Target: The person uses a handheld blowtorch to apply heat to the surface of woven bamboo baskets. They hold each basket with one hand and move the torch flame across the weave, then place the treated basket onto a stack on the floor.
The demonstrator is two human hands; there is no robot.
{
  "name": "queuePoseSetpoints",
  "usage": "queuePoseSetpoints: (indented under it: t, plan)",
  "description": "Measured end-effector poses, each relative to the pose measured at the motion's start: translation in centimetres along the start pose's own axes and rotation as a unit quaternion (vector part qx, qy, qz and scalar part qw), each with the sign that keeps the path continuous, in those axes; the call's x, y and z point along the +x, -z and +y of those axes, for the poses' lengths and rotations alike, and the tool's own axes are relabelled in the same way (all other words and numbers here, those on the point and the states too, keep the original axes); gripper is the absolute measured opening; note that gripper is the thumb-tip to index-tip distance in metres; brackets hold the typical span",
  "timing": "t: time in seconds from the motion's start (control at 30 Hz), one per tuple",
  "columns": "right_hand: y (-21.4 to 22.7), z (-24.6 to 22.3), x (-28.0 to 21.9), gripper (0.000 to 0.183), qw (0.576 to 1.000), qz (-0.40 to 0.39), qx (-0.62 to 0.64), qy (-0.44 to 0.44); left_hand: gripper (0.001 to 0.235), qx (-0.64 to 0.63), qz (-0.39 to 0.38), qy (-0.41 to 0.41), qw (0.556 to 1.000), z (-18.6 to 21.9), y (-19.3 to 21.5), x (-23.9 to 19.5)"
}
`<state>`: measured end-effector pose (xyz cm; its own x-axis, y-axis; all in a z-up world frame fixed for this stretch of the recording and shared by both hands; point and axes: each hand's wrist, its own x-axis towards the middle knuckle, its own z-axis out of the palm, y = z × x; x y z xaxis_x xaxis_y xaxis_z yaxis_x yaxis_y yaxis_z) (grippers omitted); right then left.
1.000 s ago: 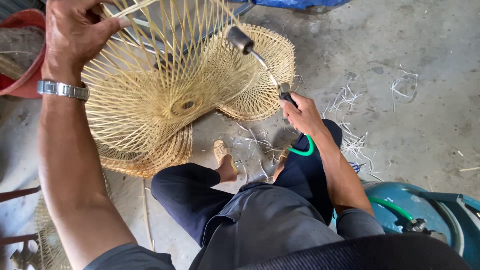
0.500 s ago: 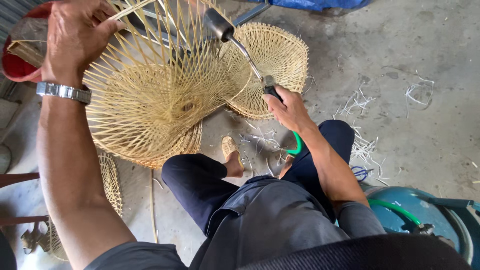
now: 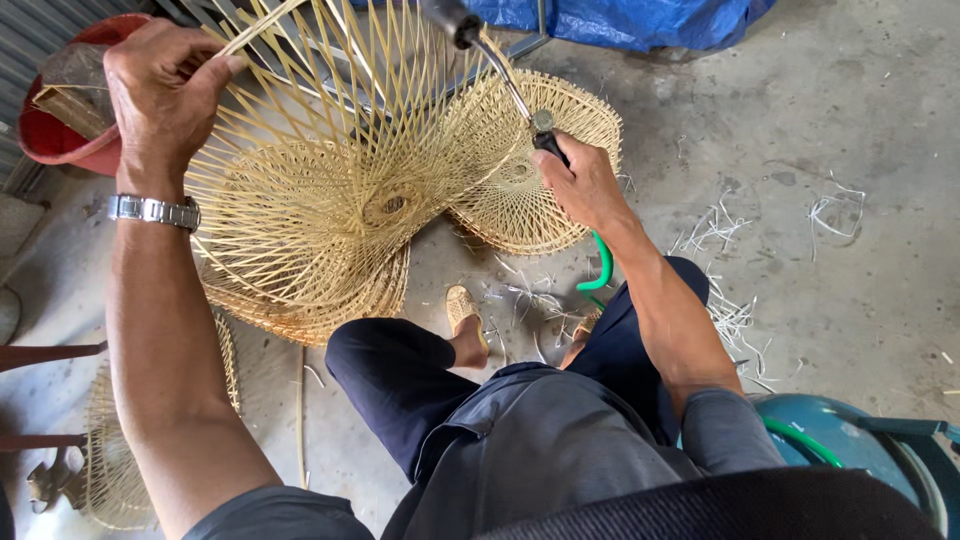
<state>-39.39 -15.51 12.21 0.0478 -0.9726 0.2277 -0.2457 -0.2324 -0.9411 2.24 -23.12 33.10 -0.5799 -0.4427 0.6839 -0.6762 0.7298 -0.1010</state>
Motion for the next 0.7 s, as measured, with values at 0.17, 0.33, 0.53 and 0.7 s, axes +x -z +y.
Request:
queuePoseSetpoints:
  t: [0.17, 0.33, 0.53, 0.7]
  plan:
    - [-0.2, -0.2, -0.4, 0.026, 0.988, -0.033, -0.019, 0.151, 0.011, 0.005, 0.024, -0.015, 1.000, -0.1, -0.5, -0.3]
    - [0.7, 1.1, 0.1, 0.025, 0.999, -0.016, -0.043, -0.006, 0.005, 0.029, 0.052, -0.026, 0.998, -0.9, -0.2, -1.4]
    - [3.1, 3.4, -0.6, 0.026, 0.996, 0.024, -0.082, -0.015, 0.010, 0.039, 0.065, -0.061, 0.995, -2.2, 1.3, -3.2]
    - [4.4, 3.5, -2.4, 0.027, 0.997, 0.016, -0.071, -0.035, 0.014, 0.006, 0.089, -0.054, 0.995, -3.1, 1.9, -4.4]
